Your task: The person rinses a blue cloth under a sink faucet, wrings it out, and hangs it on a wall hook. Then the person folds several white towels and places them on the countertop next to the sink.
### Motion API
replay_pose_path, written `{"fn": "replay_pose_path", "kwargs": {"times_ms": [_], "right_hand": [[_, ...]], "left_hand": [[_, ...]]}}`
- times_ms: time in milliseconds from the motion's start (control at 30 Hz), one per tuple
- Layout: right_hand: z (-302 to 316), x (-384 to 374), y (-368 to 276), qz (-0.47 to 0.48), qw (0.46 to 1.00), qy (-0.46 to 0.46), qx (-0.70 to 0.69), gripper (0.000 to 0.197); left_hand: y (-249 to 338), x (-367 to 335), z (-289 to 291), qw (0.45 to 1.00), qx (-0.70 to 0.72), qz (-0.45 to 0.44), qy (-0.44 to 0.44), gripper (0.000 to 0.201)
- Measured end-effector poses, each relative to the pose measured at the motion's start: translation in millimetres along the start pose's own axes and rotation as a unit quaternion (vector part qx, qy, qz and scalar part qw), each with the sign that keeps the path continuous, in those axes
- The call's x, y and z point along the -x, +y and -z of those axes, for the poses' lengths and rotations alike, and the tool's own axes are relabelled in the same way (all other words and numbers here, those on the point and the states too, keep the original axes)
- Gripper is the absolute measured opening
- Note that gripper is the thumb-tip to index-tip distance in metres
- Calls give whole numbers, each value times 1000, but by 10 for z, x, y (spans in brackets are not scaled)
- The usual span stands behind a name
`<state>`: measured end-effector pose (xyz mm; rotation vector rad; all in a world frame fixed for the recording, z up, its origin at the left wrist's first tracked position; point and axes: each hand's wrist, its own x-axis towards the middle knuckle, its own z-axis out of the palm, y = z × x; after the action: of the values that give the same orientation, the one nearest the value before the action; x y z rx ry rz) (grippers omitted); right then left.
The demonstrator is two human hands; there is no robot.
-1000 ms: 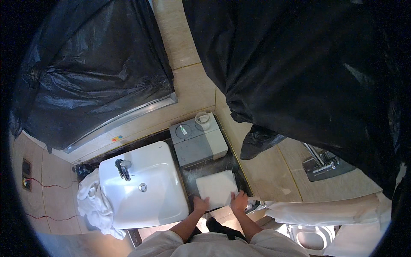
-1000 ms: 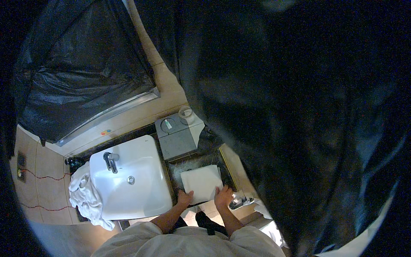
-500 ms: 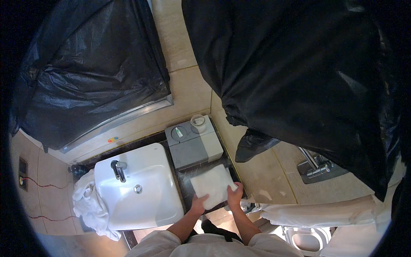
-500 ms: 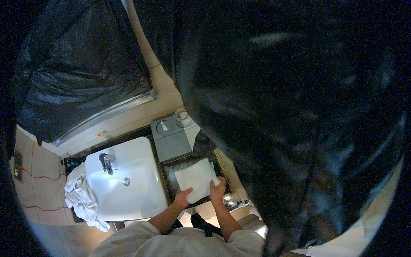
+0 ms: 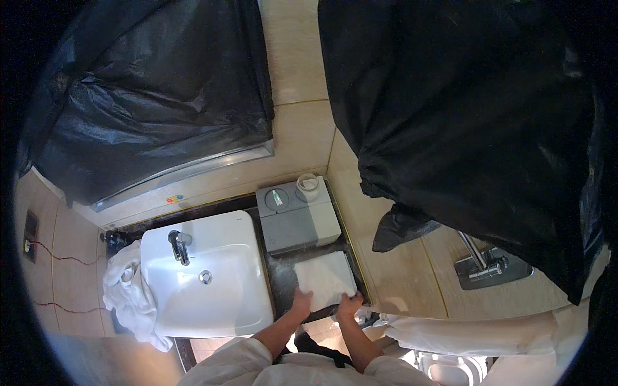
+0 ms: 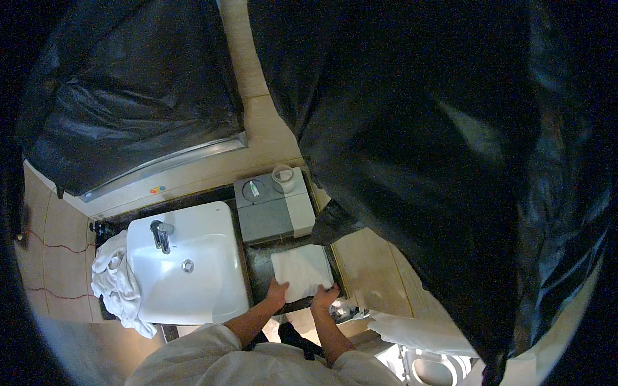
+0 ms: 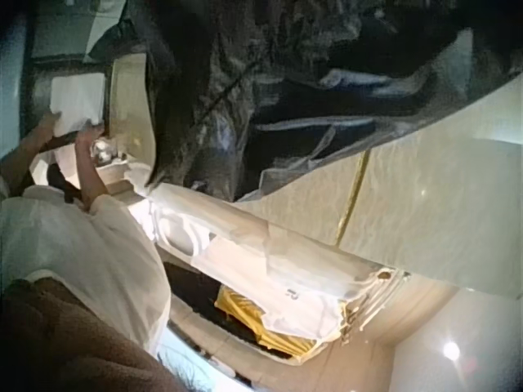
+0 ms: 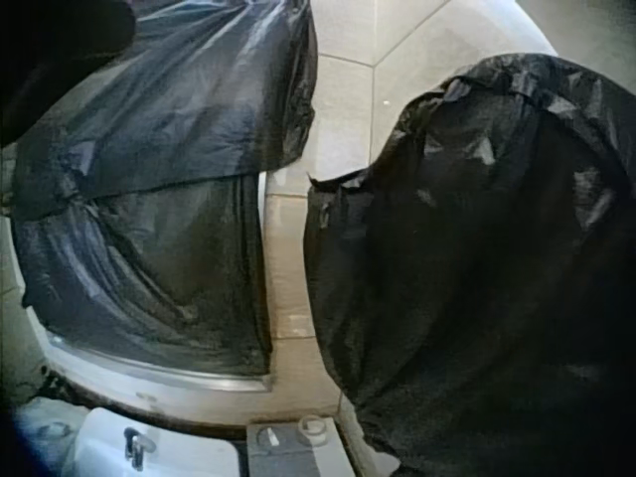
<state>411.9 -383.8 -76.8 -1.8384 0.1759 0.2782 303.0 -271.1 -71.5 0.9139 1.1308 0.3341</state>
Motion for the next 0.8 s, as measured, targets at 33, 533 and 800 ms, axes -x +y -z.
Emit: {"fn": "replay_pose_path", "kwargs": {"times_ms": [33, 533, 800], "right_hand": [[11, -92, 145, -14, 999, -12, -27, 47], [96, 184, -200, 111, 968, -44, 221, 60], [-116, -68, -217, -219, 934, -143, -245, 57]], "left_hand": [[-95, -71, -5, 999, 5, -48, 5, 49], [542, -245, 174, 883, -404, 15, 240, 46], [185, -704, 369, 984, -157, -58, 56, 48]]}}
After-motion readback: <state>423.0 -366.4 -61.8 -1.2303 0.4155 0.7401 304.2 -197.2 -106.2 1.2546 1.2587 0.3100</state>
